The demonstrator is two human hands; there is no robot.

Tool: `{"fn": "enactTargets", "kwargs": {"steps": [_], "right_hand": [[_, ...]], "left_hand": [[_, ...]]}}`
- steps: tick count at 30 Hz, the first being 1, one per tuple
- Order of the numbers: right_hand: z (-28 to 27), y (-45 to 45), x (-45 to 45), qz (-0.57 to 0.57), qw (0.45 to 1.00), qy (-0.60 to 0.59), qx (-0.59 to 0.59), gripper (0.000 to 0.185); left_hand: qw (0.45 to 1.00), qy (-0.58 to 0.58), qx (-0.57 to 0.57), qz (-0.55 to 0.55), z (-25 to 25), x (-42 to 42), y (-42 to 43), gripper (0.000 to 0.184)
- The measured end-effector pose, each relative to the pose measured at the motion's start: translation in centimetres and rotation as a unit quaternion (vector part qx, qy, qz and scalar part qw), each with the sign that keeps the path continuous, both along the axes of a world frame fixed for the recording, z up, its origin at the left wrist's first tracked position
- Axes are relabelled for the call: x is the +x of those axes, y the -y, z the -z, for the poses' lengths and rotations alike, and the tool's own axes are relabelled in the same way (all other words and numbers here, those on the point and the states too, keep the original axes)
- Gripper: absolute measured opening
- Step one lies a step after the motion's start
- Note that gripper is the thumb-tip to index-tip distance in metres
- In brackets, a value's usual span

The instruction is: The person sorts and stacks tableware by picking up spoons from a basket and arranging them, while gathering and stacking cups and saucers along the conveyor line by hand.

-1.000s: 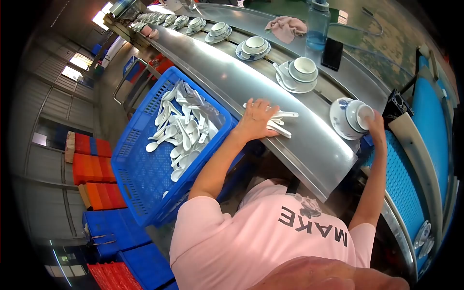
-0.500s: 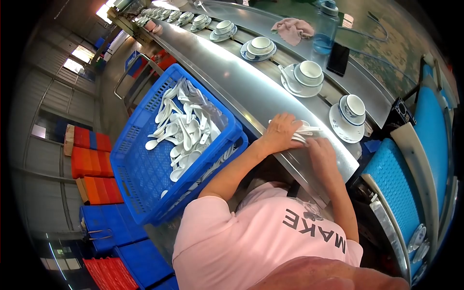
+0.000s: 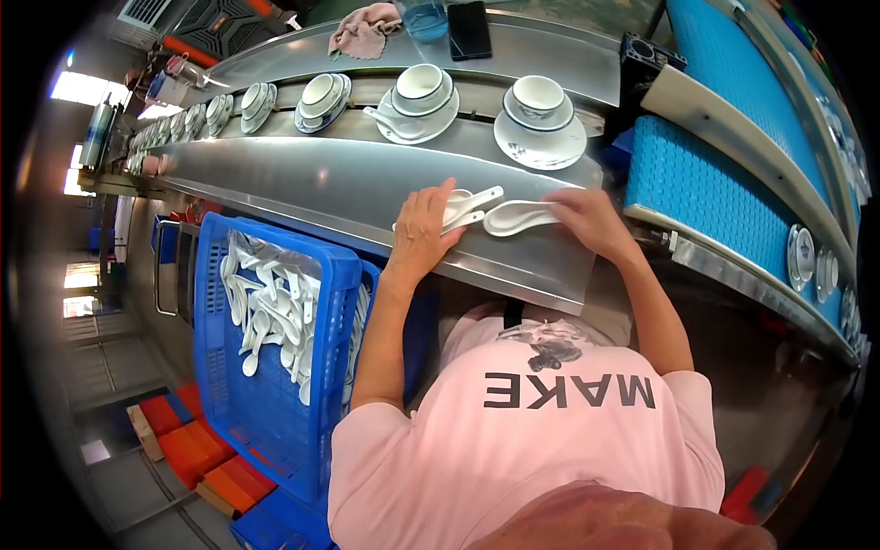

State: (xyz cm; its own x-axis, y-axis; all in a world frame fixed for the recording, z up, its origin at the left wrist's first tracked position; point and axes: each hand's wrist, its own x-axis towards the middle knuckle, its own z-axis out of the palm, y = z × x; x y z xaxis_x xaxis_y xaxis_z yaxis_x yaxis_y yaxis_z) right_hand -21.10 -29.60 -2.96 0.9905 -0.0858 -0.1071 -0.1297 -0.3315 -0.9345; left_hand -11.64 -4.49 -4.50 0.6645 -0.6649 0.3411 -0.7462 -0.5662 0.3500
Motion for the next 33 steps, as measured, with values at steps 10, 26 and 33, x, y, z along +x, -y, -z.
{"fn": "enactTargets", "kwargs": {"steps": [10, 26, 33], "right_hand": [[3.2, 3.6, 4.7, 0.102, 0.986, 0.042, -0.127, 0.023], [9.9, 28.7, -11.0, 0.295, 0.737, 0.013, -0.608, 0.030], [9.8, 35.1, -16.1, 0.279, 0.749, -0.122, -0.588, 0.036]], "left_hand": [[0.997, -0.002, -0.038, -0.072, 1.1, 0.5, -1.4, 0.041], [0.989, -0.062, -0.120, 0.067, -1.9, -2.2, 3.1, 0.045], [0.996, 0.027, 0.016, 0.079, -0.3, -3.7, 4.9, 0.048]]}}
